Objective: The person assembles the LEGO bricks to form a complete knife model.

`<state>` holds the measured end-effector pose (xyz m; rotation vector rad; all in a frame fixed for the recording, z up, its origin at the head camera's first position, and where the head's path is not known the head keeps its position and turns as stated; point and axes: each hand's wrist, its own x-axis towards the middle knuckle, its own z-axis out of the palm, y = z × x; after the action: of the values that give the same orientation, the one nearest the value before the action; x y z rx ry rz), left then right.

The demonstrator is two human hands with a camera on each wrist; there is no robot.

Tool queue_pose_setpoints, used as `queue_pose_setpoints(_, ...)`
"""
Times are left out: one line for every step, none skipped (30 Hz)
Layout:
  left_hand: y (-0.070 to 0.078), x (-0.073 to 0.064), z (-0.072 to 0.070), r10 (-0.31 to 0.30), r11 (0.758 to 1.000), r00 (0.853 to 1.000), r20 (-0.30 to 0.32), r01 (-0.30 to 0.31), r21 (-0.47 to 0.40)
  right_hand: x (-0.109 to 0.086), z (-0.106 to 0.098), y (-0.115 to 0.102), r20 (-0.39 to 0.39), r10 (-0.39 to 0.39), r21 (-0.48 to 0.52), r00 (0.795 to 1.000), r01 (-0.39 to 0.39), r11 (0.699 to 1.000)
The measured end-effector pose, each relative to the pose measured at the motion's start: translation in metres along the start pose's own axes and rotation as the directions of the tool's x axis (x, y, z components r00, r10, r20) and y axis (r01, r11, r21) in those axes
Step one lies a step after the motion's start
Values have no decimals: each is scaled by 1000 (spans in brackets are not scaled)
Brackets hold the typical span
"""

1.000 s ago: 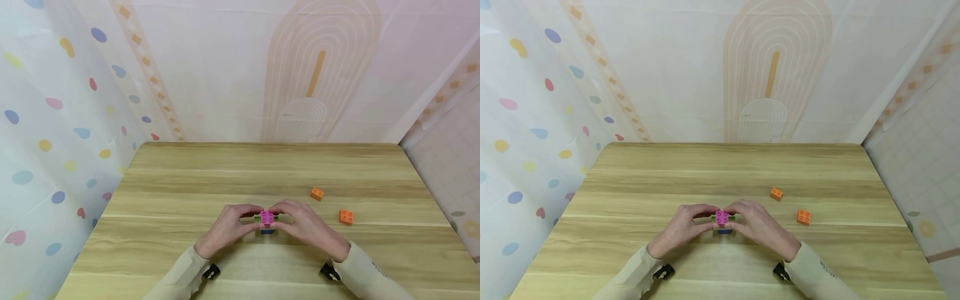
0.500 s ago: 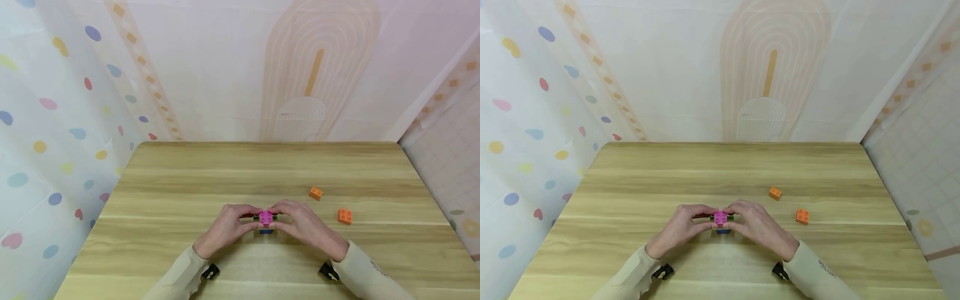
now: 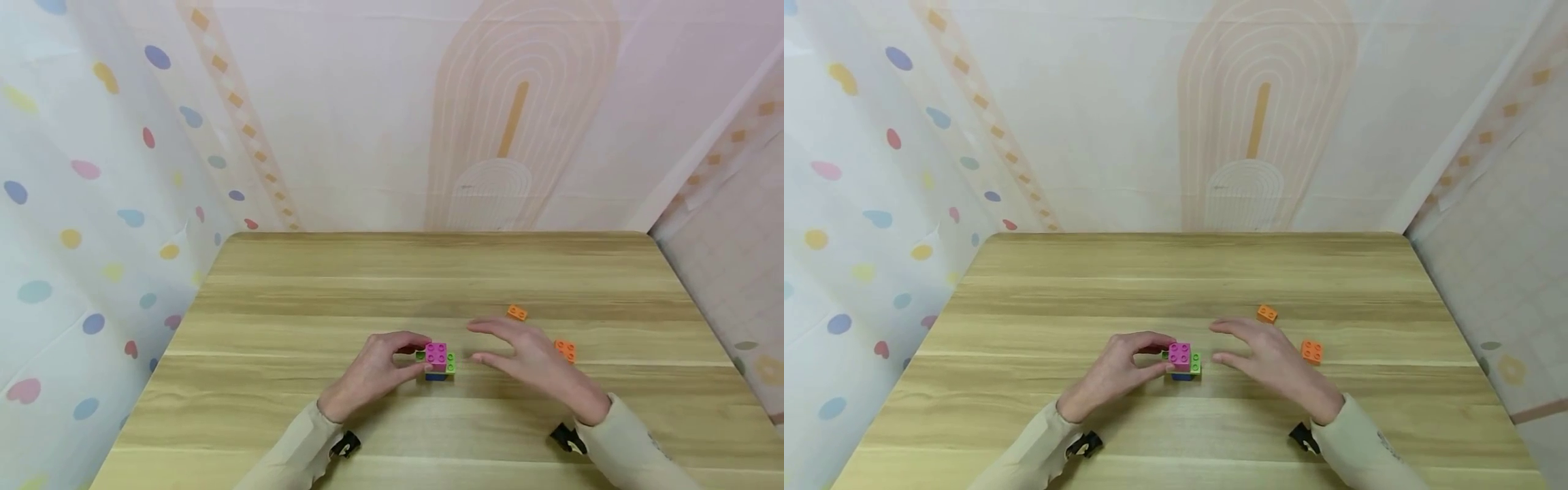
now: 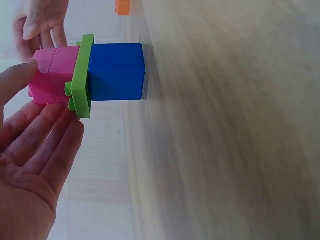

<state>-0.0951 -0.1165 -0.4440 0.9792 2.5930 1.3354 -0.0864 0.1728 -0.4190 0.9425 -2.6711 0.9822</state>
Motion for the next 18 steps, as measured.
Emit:
queue_pose_setpoints(0,0,0,-3,1000,1000,-2,3,-1,-2,-3,3,2,3,-6,1000,-3,1000)
queue_pose_setpoints(-1,0,1,-7,1000,1000,-4,7,-1,-4,-7,6,7,9,-4,1000,-9,1000)
queue_pose_setpoints(-1,0,1,-13,1000,1000,-5,13,-2,-7,-10,9,10,18,-5,1000,-18,1000)
queue_pose_setpoints(-1,0,1,-15,1000,1000,-6,15,-2,-9,-14,13,14,27,-8,1000,-27,1000)
queue_pose_setpoints(-1,0,1,-18,1000,1000,-6,18,-5,-12,-17,15,17,44,-12,999,-44,999)
queue_pose_setpoints(-1,0,1,-21,1000,1000,-6,21,-5,-14,-21,18,18,58,-18,998,-58,998)
queue_pose_setpoints(-1,0,1,-23,1000,1000,-6,23,-7,-17,-24,22,16,70,-22,997,-70,997)
queue_pose_setpoints(-2,1,2,-24,1000,1000,-7,24,-8,-19,-27,25,12,80,-30,997,-79,996)
queue_pose_setpoints(-2,1,2,-25,1000,1000,-7,25,-8,-22,-30,28,7,93,-40,996,-92,995)
queue_pose_setpoints(-2,1,2,-27,1000,1000,-7,27,-9,-25,-33,30,2,104,-43,995,-104,994)
queue_pose_setpoints(-2,1,2,-30,1000,1000,-7,30,-9,-28,-36,33,-4,115,-50,993,-115,992)
queue_pose_setpoints(-2,1,2,-31,1000,999,-8,31,-8,-30,-38,36,-6,121,-56,993,-121,991)
queue_pose_setpoints(-1,1,2,-32,999,999,-7,32,-8,-33,-41,39,-10,123,-64,992,-123,990)
queue_pose_setpoints(-1,1,2,-34,999,999,-6,34,-7,-35,-43,42,-10,122,-69,992,-123,990)
queue_pose_setpoints(-1,1,1,-36,999,999,-5,36,-7,-38,-46,44,-9,122,-70,992,-123,990)
queue_pose_setpoints(-1,1,1,-37,999,999,-3,37,-6,-40,-48,47,-9,115,-72,993,-115,991)
queue_pose_setpoints(-1,1,1,-37,999,999,-3,37,-6,-42,-51,49,-7,111,-79,994,-111,991)
queue_pose_setpoints(-1,1,1,-36,999,999,-2,36,-5,-44,-53,52,0,108,-82,994,-108,991)
